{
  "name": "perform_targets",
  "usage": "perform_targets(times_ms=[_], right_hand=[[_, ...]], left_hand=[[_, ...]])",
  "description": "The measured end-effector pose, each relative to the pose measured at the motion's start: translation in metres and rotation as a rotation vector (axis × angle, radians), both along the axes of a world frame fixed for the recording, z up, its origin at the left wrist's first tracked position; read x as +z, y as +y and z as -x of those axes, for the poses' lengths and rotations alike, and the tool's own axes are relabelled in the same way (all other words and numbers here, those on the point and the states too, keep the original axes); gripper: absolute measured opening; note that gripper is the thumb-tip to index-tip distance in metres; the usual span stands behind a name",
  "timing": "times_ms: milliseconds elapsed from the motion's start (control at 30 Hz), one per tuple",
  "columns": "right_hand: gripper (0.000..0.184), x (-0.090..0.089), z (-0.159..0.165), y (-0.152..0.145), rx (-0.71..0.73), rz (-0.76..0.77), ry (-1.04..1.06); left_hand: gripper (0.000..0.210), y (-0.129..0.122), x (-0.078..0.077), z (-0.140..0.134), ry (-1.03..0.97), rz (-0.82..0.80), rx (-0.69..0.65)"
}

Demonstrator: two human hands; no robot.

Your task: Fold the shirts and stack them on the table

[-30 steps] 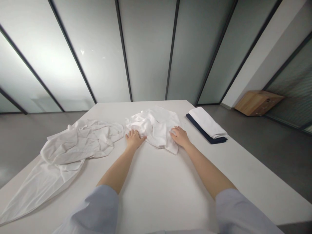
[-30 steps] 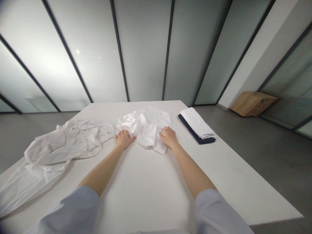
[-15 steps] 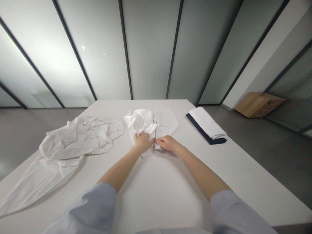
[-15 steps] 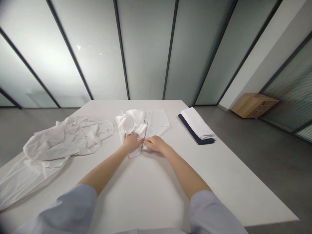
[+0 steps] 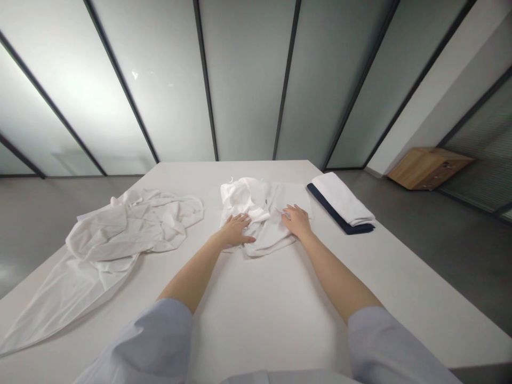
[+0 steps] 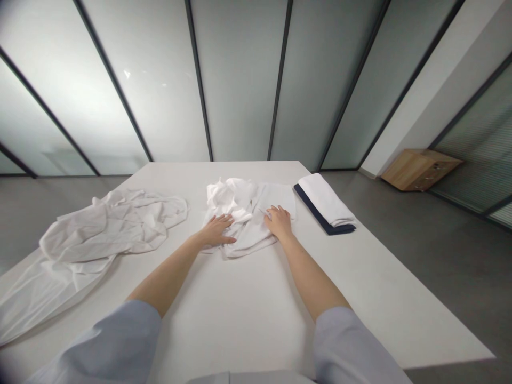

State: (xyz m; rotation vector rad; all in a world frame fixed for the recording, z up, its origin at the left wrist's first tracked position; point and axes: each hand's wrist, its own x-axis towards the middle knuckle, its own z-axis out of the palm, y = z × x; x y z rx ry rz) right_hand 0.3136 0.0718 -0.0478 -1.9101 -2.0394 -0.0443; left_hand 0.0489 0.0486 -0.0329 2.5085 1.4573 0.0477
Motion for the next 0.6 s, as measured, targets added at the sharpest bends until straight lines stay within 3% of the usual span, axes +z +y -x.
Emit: perform_targets(times_ms=[67,133,200,267,367,467,533,600], right_hand=[[0.035,0.002,-0.001,-0.003,-0.019,0.063,-0.035],[0.038,0.007,0.002,-0.007,-0.026,0.128,-0.071],[0.041,0.013,0.01,-0.014,-0.003,0.158,-0.108],[0.043,0.018,0.022,-0.02,0.06,0.169,-0.12],[0.042,0.019,0.037,-0.027,0.295,0.19,0.02],[0.043,0.01,0.041,-0.027,0.54,0.214,0.337],[0.047,0.003,0.037,-0.023,0.547,0.205,0.55],[0.051,-0.004,0.029,-0.017,0.462,0.157,0.688]], left_hand=[[0.077,0.003,0.001,0.006,-0.012,-0.023,0.05],[0.073,0.005,0.001,0.011,-0.026,-0.141,0.235],[0.06,0.006,0.002,0.014,-0.048,-0.318,0.433],[0.04,0.006,0.005,0.016,-0.069,-0.412,0.545],[0.031,0.005,0.008,0.012,-0.074,-0.346,0.569],[0.039,0.004,0.007,0.005,-0.04,-0.304,0.521],[0.042,0.002,0.004,0.001,-0.034,-0.321,0.474],[0.043,0.001,-0.001,-0.001,-0.045,-0.341,0.398]])
